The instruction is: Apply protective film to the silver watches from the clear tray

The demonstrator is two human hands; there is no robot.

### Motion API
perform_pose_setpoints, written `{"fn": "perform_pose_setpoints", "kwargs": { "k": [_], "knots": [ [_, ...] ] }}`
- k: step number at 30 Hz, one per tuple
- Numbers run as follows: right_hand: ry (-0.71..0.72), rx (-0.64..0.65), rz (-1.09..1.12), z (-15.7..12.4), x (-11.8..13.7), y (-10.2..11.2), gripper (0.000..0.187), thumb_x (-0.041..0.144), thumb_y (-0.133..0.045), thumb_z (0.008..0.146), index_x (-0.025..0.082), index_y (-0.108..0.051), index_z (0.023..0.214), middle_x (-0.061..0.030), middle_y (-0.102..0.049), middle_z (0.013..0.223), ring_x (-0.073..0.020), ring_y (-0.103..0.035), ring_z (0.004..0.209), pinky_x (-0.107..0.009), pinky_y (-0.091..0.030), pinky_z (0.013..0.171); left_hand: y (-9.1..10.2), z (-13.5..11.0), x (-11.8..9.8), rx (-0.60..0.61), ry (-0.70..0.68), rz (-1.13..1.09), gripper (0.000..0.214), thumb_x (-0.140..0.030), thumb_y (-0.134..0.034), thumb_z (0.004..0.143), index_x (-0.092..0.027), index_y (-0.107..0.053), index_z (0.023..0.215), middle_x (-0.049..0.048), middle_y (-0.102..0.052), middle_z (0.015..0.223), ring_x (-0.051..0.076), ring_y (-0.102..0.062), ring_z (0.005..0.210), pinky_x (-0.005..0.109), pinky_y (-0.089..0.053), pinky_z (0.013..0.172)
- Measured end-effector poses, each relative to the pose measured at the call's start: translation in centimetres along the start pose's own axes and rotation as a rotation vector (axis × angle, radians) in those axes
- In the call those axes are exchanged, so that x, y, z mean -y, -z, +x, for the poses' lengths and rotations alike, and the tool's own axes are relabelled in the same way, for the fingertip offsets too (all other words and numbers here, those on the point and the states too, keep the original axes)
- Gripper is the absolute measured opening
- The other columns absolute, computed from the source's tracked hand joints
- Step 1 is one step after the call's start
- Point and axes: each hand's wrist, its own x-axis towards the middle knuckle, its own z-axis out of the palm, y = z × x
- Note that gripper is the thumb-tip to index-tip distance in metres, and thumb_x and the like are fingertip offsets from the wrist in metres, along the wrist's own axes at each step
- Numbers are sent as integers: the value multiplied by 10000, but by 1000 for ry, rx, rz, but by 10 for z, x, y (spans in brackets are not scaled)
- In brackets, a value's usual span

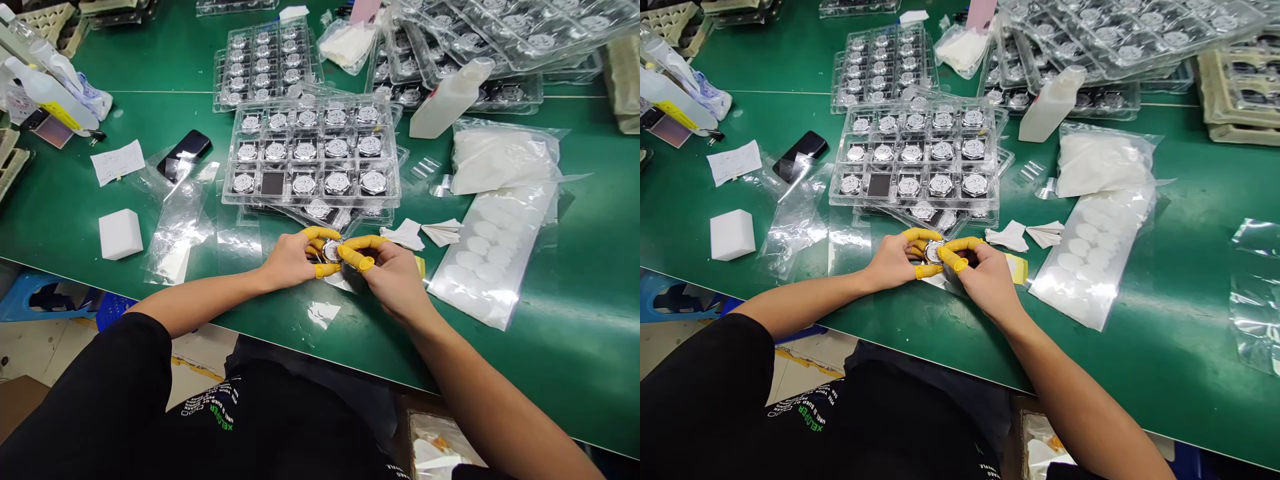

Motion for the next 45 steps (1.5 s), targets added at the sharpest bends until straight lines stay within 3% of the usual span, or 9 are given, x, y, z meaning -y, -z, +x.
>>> {"fn": "perform_pose_setpoints", "kwargs": {
  "k": [4, 7, 10, 14, 23, 27, 31, 37, 45],
  "knots": [
    [157, -124, -6, 1, 4, 5, 441, 521, -828, 746, 242, -713, 1067, -48, -718, 1035, -193, -648, 928, -342, -522, 838, -1, 0, -2, -5, 10, -25, 560, -195, -864, 683, -178, -687, 1213, 27, -735, 873, 136, -716, 797, 297, -615, 819],
    [199, -203, -22, 2, 8, 11, 424, 590, -745, 822, 247, -706, 1068, -50, -716, 1016, -166, -629, 824, -301, -512, 710, -1, 0, -3, -9, 20, -30, 569, -200, -873, 671, -173, -689, 1208, 36, -748, 887, 148, -723, 811, 316, -618, 842],
    [97, -137, 3, 4, 10, 14, 489, 696, -677, 833, 224, -708, 958, -43, -685, 828, -112, -506, 578, -251, -364, 469, -1, 0, -4, -11, 18, -26, 586, -206, -876, 665, -169, -685, 1218, 39, -750, 885, 153, -722, 812, 316, -617, 832],
    [-91, -5, 82, 6, 9, 11, 588, 778, -698, 748, 199, -668, 845, -31, -631, 683, -75, -416, 438, -226, -243, 361, 0, 0, -5, -7, 0, -9, 572, -219, -861, 676, -171, -682, 1218, 21, -731, 837, 138, -703, 781, 300, -603, 810],
    [-62, 30, 83, 2, 9, 3, 537, 690, -784, 706, 190, -664, 861, 0, -619, 616, -84, -475, 399, -232, -365, 359, 0, 1, -4, -13, -3, -39, 559, -202, -857, 678, -177, -678, 1207, 15, -723, 848, 125, -692, 779, 287, -595, 808],
    [-128, 95, 69, 2, 7, -2, 528, 513, -931, 555, 177, -699, 889, 42, -583, 544, -72, -431, 367, -228, -321, 350, 0, 1, -3, 2, -18, -49, 556, -166, -847, 670, -172, -680, 1199, 20, -731, 866, 123, -698, 779, 271, -596, 790],
    [-125, 62, 155, 3, 5, -10, 432, 411, -951, 475, 168, -711, 740, 19, -602, 541, -88, -454, 391, -233, -329, 335, 0, 0, -3, 38, -14, -24, 560, -150, -838, 663, -178, -684, 1200, 21, -746, 872, 132, -708, 780, 286, -602, 793],
    [-79, -64, 269, 1, 5, -17, 405, 479, -923, 539, 170, -662, 551, 6, -560, 483, -92, -489, 384, -219, -380, 342, 1, 0, -3, 56, 6, -37, 559, -170, -841, 664, -168, -688, 1202, 18, -725, 846, 115, -684, 739, 256, -579, 724],
    [-105, 189, 267, 9, 9, 5, 572, 711, -812, 655, 154, -686, 696, -61, -655, 580, -153, -612, 499, -281, -534, 466, 1, 1, -7, 39, 27, -34, 569, -205, -854, 646, -163, -698, 1192, 24, -735, 840, 122, -688, 745, 268, -582, 743]
  ]
}}
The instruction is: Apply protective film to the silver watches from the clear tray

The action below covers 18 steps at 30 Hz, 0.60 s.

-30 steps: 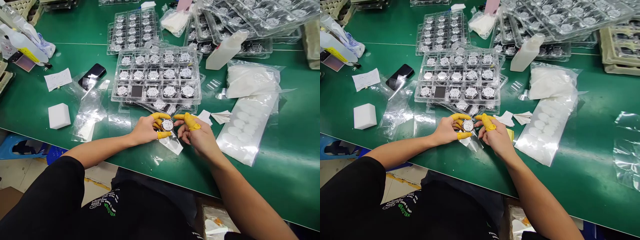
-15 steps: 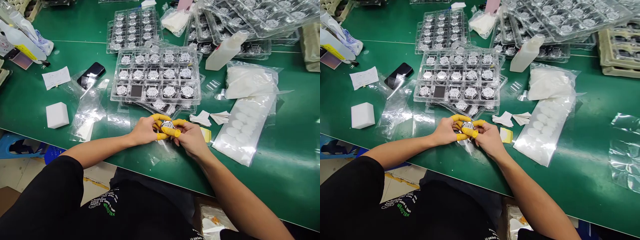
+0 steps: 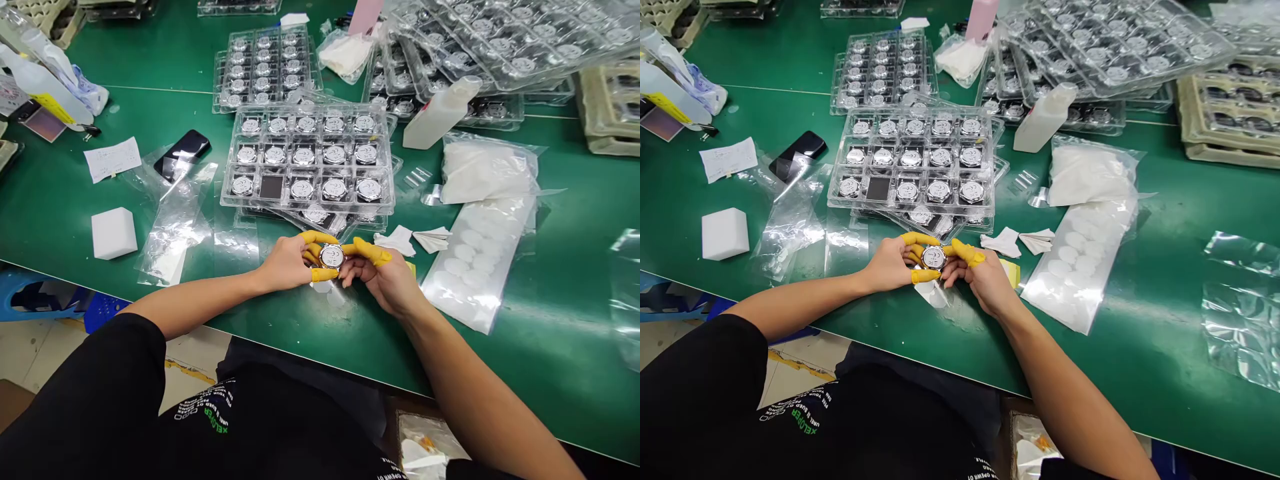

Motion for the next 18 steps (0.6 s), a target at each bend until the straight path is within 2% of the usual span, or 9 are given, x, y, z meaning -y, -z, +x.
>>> {"fn": "perform_pose_setpoints", "kwargs": {
  "k": [4, 7, 12, 16, 18],
  "knots": [
    [30, -15, -90, 1, -3, 2, 502, 617, -883, 607, 157, -714, 717, -36, -666, 605, -145, -610, 490, -287, -532, 488, 0, 1, 2, -12, 1, -21, 566, -188, -855, 646, -167, -701, 1190, 34, -759, 854, 134, -709, 784, 266, -587, 767],
    [32, -18, -163, 1, -5, 4, 438, 541, -899, 617, 170, -759, 803, -9, -666, 586, -139, -600, 458, -287, -530, 496, 0, 0, 3, -13, -12, -20, 595, -215, -878, 633, -170, -699, 1199, 35, -760, 855, 139, -715, 772, 256, -589, 732],
    [49, 159, -202, 6, -2, 8, 411, 567, -811, 722, 162, -746, 736, -46, -712, 641, -167, -678, 548, -302, -577, 588, 2, -2, 2, -34, 70, -31, 575, -250, -871, 648, -161, -689, 1186, 46, -775, 884, 154, -737, 783, 287, -607, 773],
    [10, 116, -204, 8, 0, 6, 410, 527, -854, 675, 164, -744, 832, -2, -676, 586, -148, -636, 490, -285, -539, 544, 3, -2, 1, -8, 47, -23, 597, -281, -890, 633, -161, -684, 1180, 41, -777, 884, 170, -750, 788, 305, -617, 785],
    [3, 153, -195, 8, 0, 4, 391, 518, -846, 688, 163, -727, 801, -4, -683, 600, -142, -638, 500, -282, -536, 564, 3, -2, 0, -10, 60, -24, 592, -301, -883, 650, -156, -678, 1185, 46, -779, 881, 180, -756, 798, 313, -621, 789]
  ]
}}
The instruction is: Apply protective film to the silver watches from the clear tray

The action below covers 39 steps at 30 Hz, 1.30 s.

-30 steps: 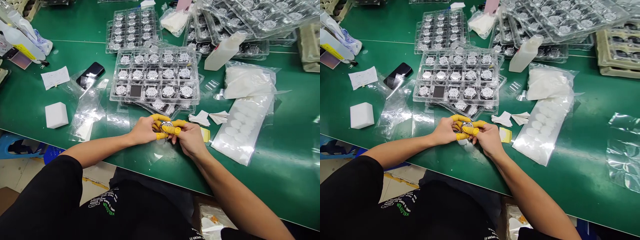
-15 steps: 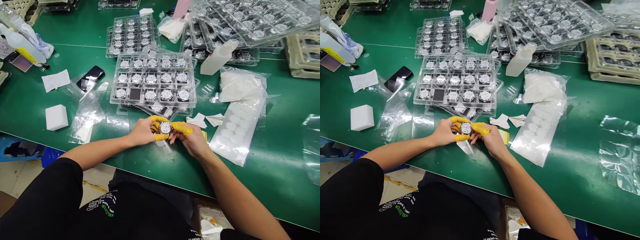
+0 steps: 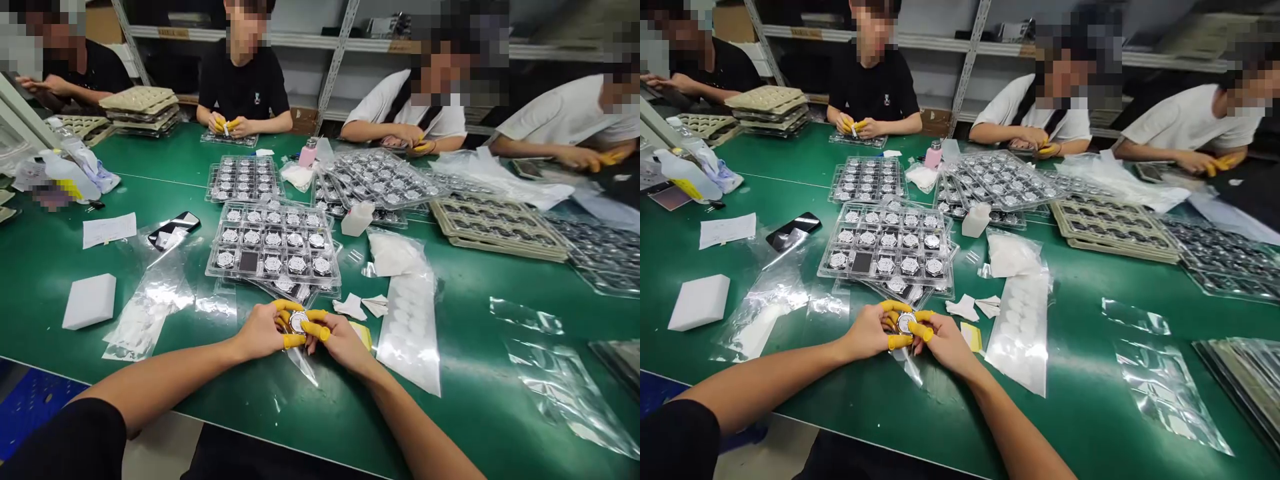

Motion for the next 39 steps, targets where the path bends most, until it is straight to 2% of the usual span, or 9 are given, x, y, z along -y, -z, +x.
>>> {"fn": "perform_pose_setpoints", "kwargs": {
  "k": [3, 10, 15, 20, 24, 26, 30, 35, 39],
  "knots": [
    [3, 60, 29, 0, 0, 0, 381, 527, -802, 734, 159, -712, 770, -24, -711, 658, -159, -692, 581, -301, -562, 659, 0, -1, -1, 3, 13, -2, 617, -318, -879, 655, -149, -668, 1210, 63, -785, 910, 196, -762, 827, 325, -623, 801],
    [-18, 76, 72, 2, 0, 11, 374, 482, -775, 741, 147, -722, 899, -22, -703, 706, -149, -684, 584, -290, -549, 638, 1, -2, -2, -9, -32, 73, 579, -291, -853, 664, -149, -694, 1203, 58, -777, 885, 183, -744, 796, 300, -611, 779],
    [-36, -119, 76, 2, -4, 4, 581, 466, -891, 635, 182, -671, 1092, 14, -658, 807, -60, -490, 450, -213, -374, 369, 0, -2, 0, 2, -69, 129, 521, -307, -836, 691, -157, -707, 1174, 10, -735, 776, 143, -695, 692, 268, -597, 716],
    [116, -203, 96, -3, 1, 8, 507, 434, -929, 608, 180, -718, 993, -15, -680, 781, -97, -604, 623, -203, -483, 507, -1, -3, 3, 46, -124, 139, 595, -294, -785, 765, -193, -628, 1330, 25, -780, 886, 176, -761, 827, 315, -633, 845],
    [212, -391, 120, -3, 8, 28, 522, 499, -906, 627, 179, -737, 1003, -22, -694, 792, -29, -395, 374, -210, -285, 321, -2, -1, 11, 98, -157, 157, 521, -234, -702, 835, -179, -615, 1346, 71, -804, 1032, 195, -782, 958, 337, -634, 921],
    [272, -478, 150, 0, 12, 32, 521, 501, -914, 603, 178, -740, 972, -13, -681, 778, -22, -365, 352, -209, -261, 305, -2, 1, 15, 120, -187, 185, 462, -204, -681, 849, -167, -644, 1309, 85, -806, 1071, 200, -780, 1005, 336, -627, 953],
    [344, -549, 91, 12, 32, 18, 456, 467, -897, 637, 175, -743, 951, -5, -659, 765, -30, -384, 394, -197, -276, 312, -2, 4, 20, 156, -250, 232, 397, -177, -658, 884, -166, -672, 1280, 90, -804, 1118, 196, -775, 1051, 329, -612, 995],
    [468, -546, -122, 44, 85, -10, 384, 395, -855, 681, 184, -754, 985, -18, -668, 801, -57, -434, 485, -195, -298, 362, -3, 6, 16, 161, -243, 194, 382, -195, -660, 914, -154, -665, 1293, 95, -795, 1157, 186, -763, 1094, 327, -591, 1037],
    [473, -415, -295, 93, 112, -28, 326, 348, -813, 719, 171, -763, 989, -35, -671, 813, -97, -508, 604, -225, -374, 483, -1, 6, 10, 155, -204, 190, 390, -191, -666, 903, -145, -669, 1290, 94, -799, 1138, 181, -768, 1075, 311, -592, 1021]
  ]
}}
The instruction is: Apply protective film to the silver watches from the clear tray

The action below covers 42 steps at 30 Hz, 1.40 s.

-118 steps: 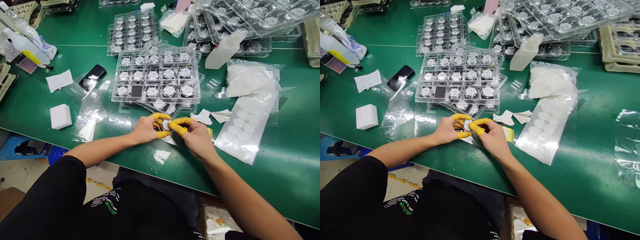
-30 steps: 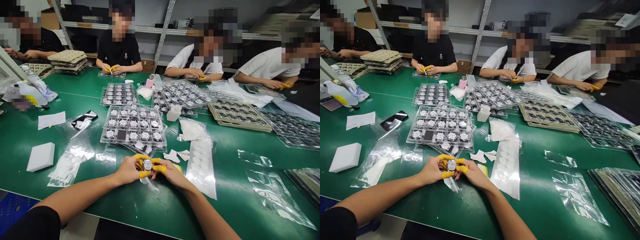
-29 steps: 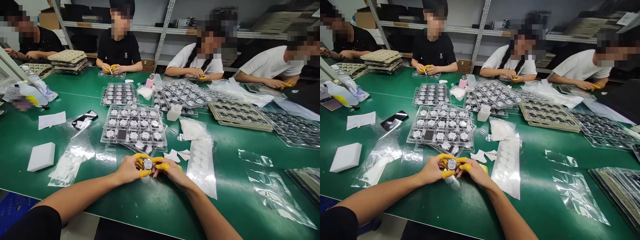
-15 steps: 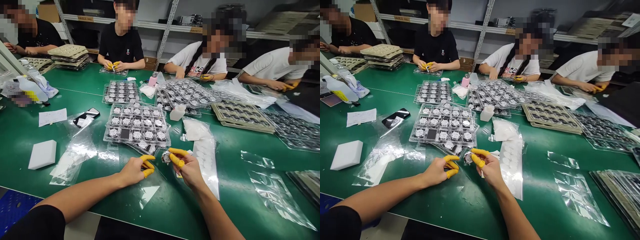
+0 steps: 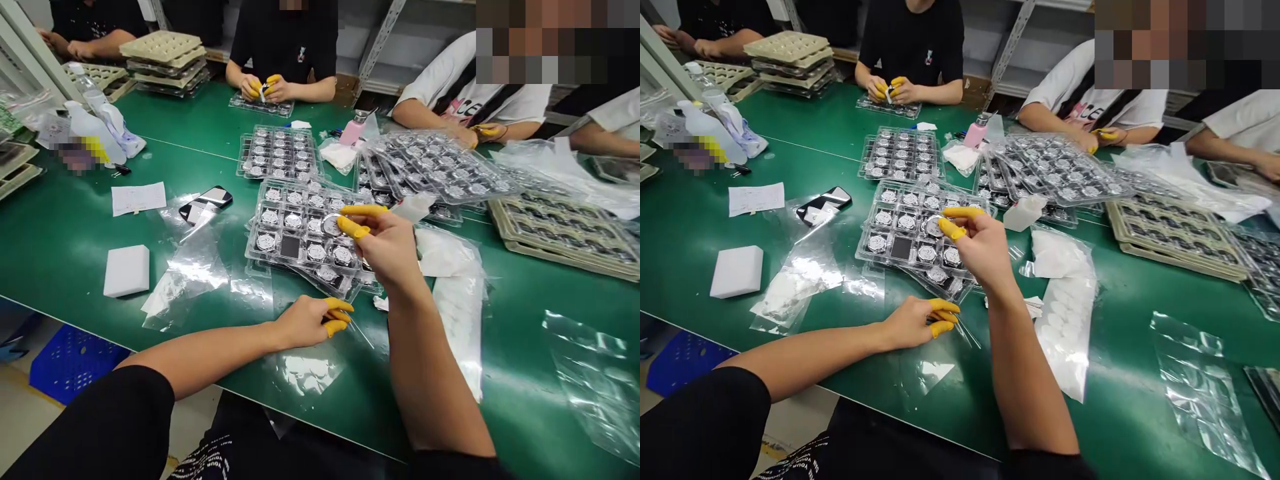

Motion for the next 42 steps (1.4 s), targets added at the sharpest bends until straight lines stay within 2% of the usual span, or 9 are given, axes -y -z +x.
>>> {"fn": "perform_pose_setpoints", "kwargs": {
  "k": [3, 6, 9, 12, 18, 24, 31, 37, 42],
  "knots": [
    [-29, 182, -58, 16, -5, -28, 291, 342, -784, 750, 154, -755, 970, -46, -690, 821, -132, -579, 687, -271, -454, 609, 2, 0, -4, 28, 26, 53, 389, -198, -656, 901, -151, -672, 1286, 85, -804, 1124, 192, -767, 1078, 317, -588, 1016],
    [-1, 324, -349, 11, -9, -48, 253, 325, -743, 808, 162, -763, 1001, -59, -717, 869, -167, -618, 757, -323, -478, 728, 4, 0, -8, 59, 41, 77, 376, -212, -645, 899, -166, -679, 1270, 68, -809, 1104, 197, -769, 1066, 317, -586, 999],
    [134, 317, -756, 1, -4, -54, 255, 322, -684, 880, 177, -783, 1064, -96, -700, 1020, -181, -601, 772, -343, -441, 738, 5, -1, -9, 49, 35, 73, 350, -188, -636, 880, -170, -695, 1225, 58, -811, 1083, 199, -774, 1025, 307, -586, 966],
    [205, 265, -925, -6, 10, -59, 310, 369, -651, 914, 204, -770, 1148, -117, -616, 1184, -176, -584, 769, -334, -412, 691, 6, -2, -8, 34, 34, 38, 300, -179, -623, 866, -169, -713, 1152, 50, -806, 1075, 201, -773, 983, 294, -590, 902],
    [167, 424, -1003, -11, 29, -87, 408, 448, -514, 985, 145, -701, 1184, -146, -591, 1159, -236, -639, 808, -355, -454, 659, 7, -1, -8, -11, -8, 100, 186, -62, -578, 723, -139, -682, 856, 61, -770, 858, 251, -727, 807, 305, -522, 666],
    [177, 440, -1000, -18, 29, -93, 403, 436, -531, 994, 127, -652, 1222, -162, -551, 1240, -255, -672, 856, -378, -514, 697, 8, 0, -9, -66, -53, 121, 301, -52, -570, 675, -157, -657, 944, 56, -744, 901, 269, -675, 919, 316, -512, 732],
    [103, 500, -801, -13, 22, -91, 339, 452, -548, 975, 209, -684, 1169, -101, -534, 1218, -204, -637, 835, -336, -484, 710, 7, -1, -7, -3, 14, 67, 109, -91, -558, 729, -157, -614, 797, 20, -677, 743, 178, -608, 673, 277, -376, 581],
    [86, 464, -780, -15, 20, -96, 415, 457, -520, 983, 164, -646, 1250, -133, -478, 1223, -196, -616, 812, -346, -484, 743, 7, -1, -9, -73, -9, 82, 176, -47, -547, 649, -164, -578, 776, 20, -665, 751, 198, -605, 747, 274, -382, 605],
    [77, 497, -743, -13, 15, -95, 440, 478, -519, 977, 175, -634, 1275, -120, -481, 1228, -195, -616, 806, -349, -487, 754, 8, -1, -11, -6, 22, 45, 155, -55, -539, 675, -155, -609, 771, 19, -682, 750, 174, -590, 691, 277, -386, 603]
  ]
}}
